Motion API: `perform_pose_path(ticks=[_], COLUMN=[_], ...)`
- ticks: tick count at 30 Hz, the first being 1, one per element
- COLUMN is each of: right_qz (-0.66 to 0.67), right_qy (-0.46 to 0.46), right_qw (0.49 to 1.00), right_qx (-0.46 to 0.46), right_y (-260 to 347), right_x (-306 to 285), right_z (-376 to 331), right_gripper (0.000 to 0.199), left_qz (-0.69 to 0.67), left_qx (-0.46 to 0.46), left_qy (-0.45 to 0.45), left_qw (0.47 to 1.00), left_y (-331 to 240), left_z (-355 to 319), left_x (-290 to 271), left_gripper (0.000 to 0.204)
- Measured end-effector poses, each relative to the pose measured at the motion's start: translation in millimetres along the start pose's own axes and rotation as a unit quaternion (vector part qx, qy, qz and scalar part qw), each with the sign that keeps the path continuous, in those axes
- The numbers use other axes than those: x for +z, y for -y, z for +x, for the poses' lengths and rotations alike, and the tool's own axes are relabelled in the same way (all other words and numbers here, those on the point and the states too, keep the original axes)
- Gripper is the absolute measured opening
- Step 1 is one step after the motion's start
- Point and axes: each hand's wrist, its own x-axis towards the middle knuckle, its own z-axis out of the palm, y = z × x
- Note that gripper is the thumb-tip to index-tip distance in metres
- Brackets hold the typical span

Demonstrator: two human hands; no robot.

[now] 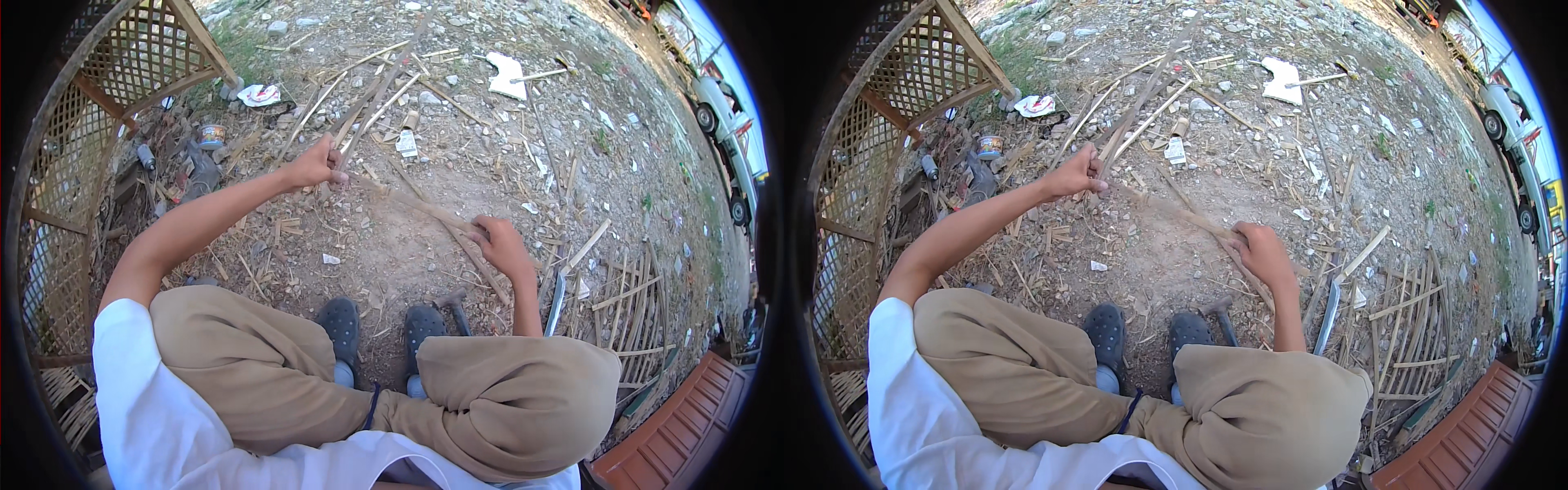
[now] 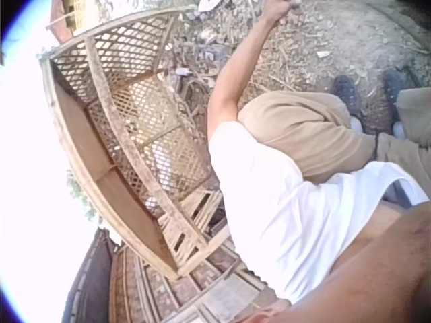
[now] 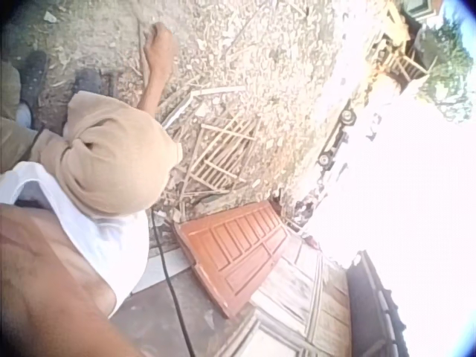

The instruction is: The person aligns bamboo strips on the ground and secures them by hammering a nail through a joint.

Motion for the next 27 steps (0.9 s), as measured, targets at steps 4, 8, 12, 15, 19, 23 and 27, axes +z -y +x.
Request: perform_pose_path(ticks=[4, 8, 12, 15, 19, 23, 27], right_qz=[-0.049, -0.158, -0.227, -0.237, -0.206, -0.132, -0.106], right_qy=[0.144, 0.196, 0.169, 0.171, 0.188, 0.183, 0.218], right_qw=[0.988, 0.962, 0.948, 0.940, 0.954, 0.973, 0.969], right_qx=[0.009, -0.104, -0.146, -0.175, -0.105, -0.053, 0.045], right_y=[-0.3, -16.5, -6.0, 2.4, 1.4, 0.7, -13.8], right_x=[-39.6, -63.9, -88.6, -101.8, -101.6, -76.2, -36.7], right_z=[51.1, 85.2, 84.4, 77.4, 73.9, 68.9, 27.5], right_gripper=[0.025, 0.026, 0.019, 0.013, 0.027, 0.035, 0.035], left_qz=[0.018, -0.021, -0.038, -0.049, -0.068, -0.098, -0.142], left_qx=[0.043, 0.067, 0.092, 0.082, 0.061, 0.045, -0.014], left_qy=[-0.018, -0.035, -0.023, -0.019, -0.015, -0.011, 0.000], left_qw=[0.999, 0.997, 0.995, 0.995, 0.996, 0.994, 0.990], left_y=[-6.1, -15.3, -26.4, -33.5, -23.5, -15.2, -4.8], left_z=[11.5, 18.4, 22.5, 20.6, 18.1, 3.7, -17.5], left_x=[-11.1, -12.4, -8.3, -2.6, 9.1, 24.5, 55.1], left_gripper=[0.063, 0.058, 0.056, 0.053, 0.053, 0.059, 0.074])
